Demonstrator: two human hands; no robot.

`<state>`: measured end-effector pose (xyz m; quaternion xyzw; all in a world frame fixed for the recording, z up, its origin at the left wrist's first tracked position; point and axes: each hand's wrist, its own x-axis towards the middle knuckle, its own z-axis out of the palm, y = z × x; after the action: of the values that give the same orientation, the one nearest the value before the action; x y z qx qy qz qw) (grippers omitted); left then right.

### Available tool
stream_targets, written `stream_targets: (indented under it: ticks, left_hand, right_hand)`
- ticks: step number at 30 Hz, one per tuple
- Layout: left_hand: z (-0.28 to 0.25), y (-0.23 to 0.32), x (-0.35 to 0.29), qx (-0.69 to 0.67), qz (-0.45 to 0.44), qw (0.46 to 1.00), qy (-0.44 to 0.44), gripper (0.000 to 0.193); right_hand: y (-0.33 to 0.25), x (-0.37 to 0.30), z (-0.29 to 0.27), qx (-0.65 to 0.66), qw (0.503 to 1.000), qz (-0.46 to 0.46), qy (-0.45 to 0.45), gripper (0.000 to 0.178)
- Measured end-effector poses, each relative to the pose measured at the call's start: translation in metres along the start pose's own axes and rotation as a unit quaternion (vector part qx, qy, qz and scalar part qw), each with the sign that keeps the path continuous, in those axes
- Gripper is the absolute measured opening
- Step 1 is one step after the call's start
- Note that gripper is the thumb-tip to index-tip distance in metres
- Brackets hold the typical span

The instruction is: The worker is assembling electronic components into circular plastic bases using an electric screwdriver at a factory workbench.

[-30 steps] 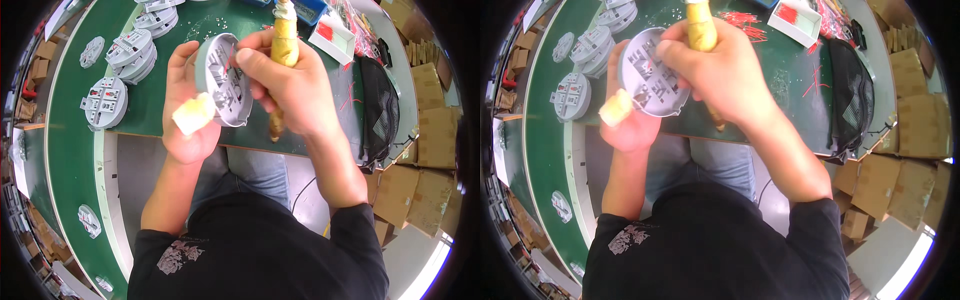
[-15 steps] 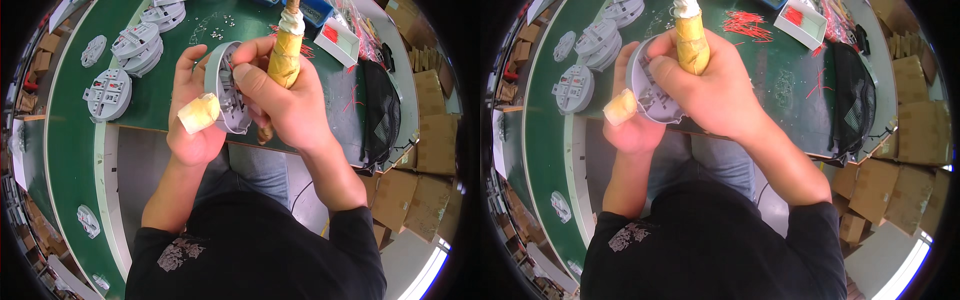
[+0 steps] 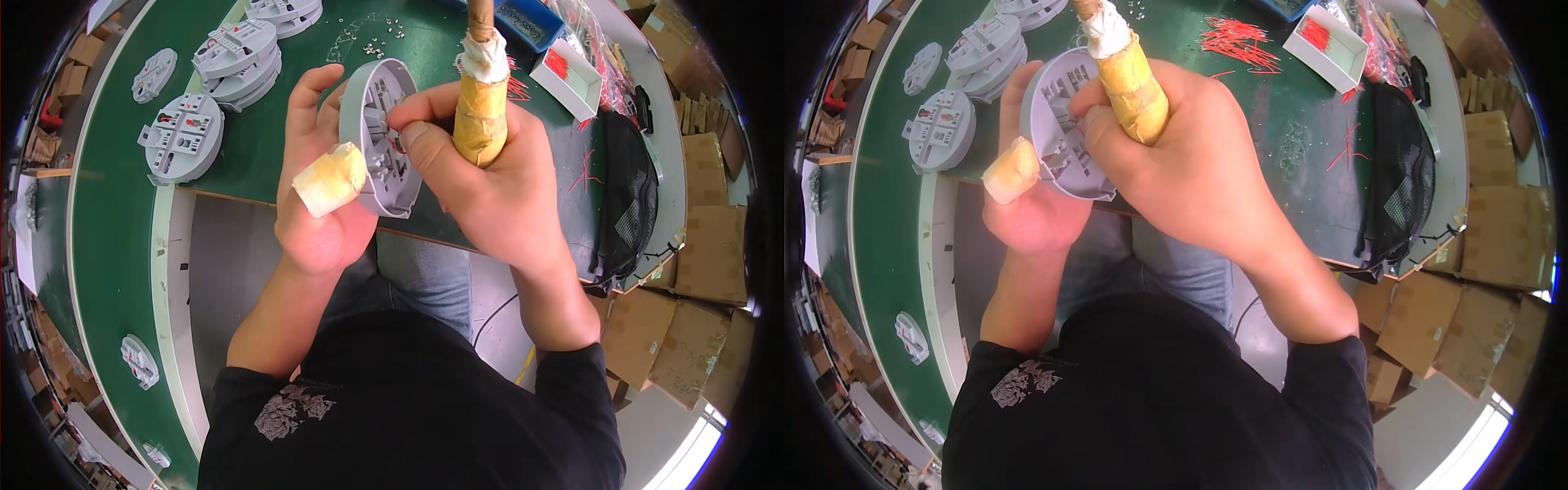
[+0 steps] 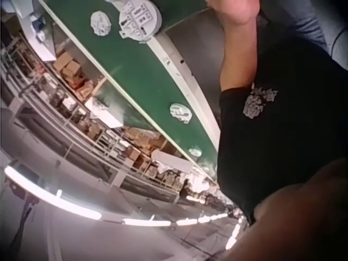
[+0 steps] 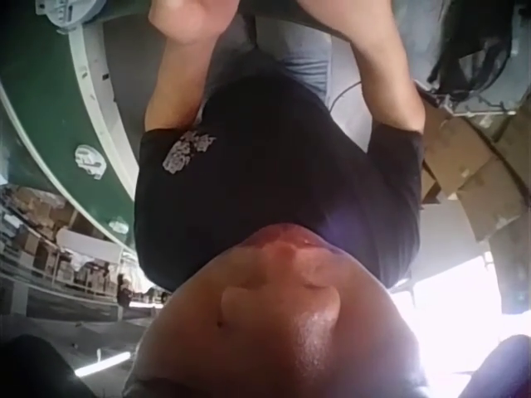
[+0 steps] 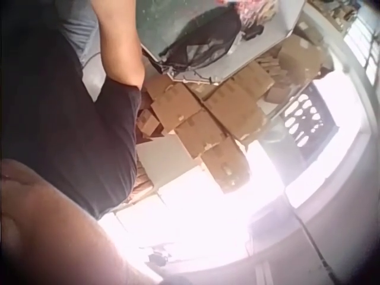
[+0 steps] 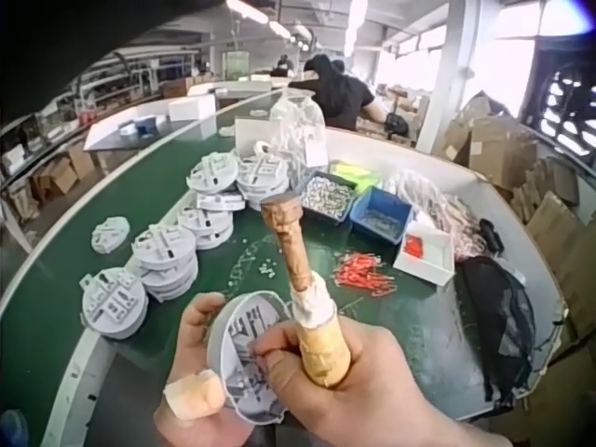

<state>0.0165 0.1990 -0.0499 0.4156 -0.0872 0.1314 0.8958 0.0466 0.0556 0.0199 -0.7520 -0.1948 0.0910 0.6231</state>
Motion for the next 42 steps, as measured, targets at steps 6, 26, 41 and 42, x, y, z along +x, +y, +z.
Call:
stream_targets:
  ticks: [6, 26, 41, 42]
  left_hand:
    - [0.002, 0.005, 0.005, 0.080, 0.021, 0.996, -0.009, 0.081]
    - [0.001, -0.001, 0.008, -0.013, 0.022, 0.999, -0.044, 0.068]
    - [0.009, 0.000, -0.002, -0.059, 0.020, 0.997, -0.033, 0.066]
    - [0.011, 0.003, -0.003, -0.092, 0.004, 0.996, -0.017, 0.062]
  right_hand:
    - [0.004, 0.006, -0.004, -0.022, 0.999, -0.039, 0.004, 0.011]
    - [0.016, 0.008, 0.006, -0.112, 0.980, -0.125, 0.105, 0.016]
    - [0.018, 0.002, 0.003, 0.007, 0.994, -0.073, 0.075, 0.024]
    - [0.015, 0.003, 0.000, 0.022, 0.997, -0.053, 0.054, 0.022]
